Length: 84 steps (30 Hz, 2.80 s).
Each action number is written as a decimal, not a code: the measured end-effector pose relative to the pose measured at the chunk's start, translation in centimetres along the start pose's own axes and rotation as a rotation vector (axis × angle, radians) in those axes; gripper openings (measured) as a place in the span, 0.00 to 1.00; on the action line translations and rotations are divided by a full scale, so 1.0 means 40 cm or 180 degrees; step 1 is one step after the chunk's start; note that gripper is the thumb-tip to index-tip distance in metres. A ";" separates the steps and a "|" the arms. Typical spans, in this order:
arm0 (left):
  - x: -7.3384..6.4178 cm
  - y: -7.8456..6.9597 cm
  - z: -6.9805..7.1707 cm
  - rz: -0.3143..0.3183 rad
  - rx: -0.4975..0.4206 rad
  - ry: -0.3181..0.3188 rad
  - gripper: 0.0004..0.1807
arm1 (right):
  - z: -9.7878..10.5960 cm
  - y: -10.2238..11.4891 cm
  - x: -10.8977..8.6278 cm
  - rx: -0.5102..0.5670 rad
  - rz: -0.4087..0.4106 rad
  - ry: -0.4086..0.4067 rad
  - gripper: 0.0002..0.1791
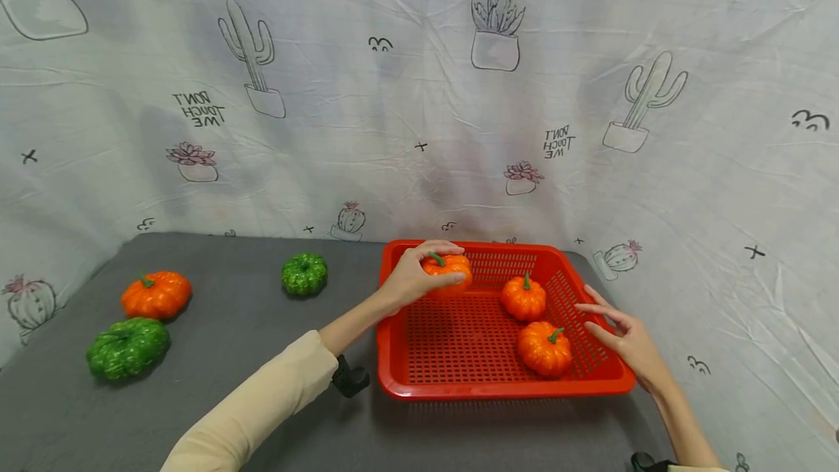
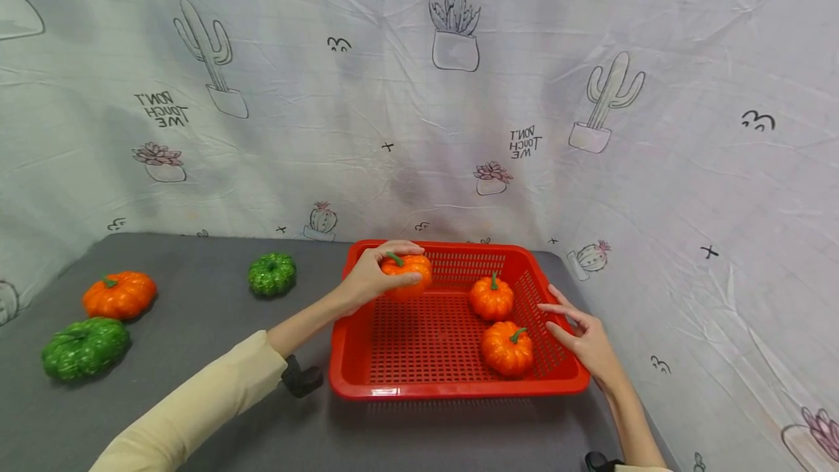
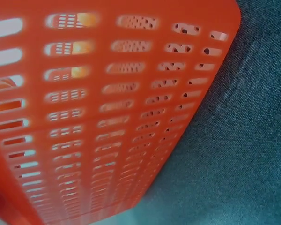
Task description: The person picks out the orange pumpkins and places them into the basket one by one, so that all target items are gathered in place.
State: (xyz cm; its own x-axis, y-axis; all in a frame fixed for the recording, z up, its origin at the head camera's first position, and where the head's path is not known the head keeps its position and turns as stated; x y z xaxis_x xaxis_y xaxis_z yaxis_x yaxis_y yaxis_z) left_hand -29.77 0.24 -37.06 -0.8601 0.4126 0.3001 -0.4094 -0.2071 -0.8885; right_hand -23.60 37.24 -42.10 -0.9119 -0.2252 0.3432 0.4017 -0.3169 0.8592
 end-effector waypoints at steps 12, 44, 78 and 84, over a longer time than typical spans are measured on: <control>0.035 0.036 -0.030 -0.0004 0.0186 -0.0040 0.23 | -0.002 0.000 0.002 0.0094 0.0157 0.0014 0.17; 0.071 0.067 -0.023 0.0062 0.0376 0.0104 0.21 | -0.007 0.010 0.004 0.0112 0.0060 -0.0013 0.17; 0.085 0.071 -0.015 0.0392 0.0436 0.0541 0.33 | -0.006 0.006 0.003 0.0112 -0.0008 -0.0006 0.18; 0.090 0.081 -0.016 0.0447 0.0760 0.0364 0.29 | -0.008 0.006 0.005 0.0131 -0.0016 -0.0018 0.18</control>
State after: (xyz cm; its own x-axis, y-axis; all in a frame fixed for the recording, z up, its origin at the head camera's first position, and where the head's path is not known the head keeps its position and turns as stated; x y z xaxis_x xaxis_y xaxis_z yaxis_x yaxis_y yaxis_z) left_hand -33.99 1.61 -39.09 -0.8789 0.4597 0.1270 -0.3606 -0.4663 -0.8078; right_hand -23.65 36.83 -41.93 -0.9144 -0.2183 0.3409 0.3933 -0.2798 0.8758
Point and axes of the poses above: each hand's wrist, its own x-axis towards the middle knuckle, its own z-axis out of the back of the hand, y = z × x, the point moved 2 cm from there along x, towards the middle knuckle, and after that the axes turned 9 degrees about x, right-handed, at the moved point
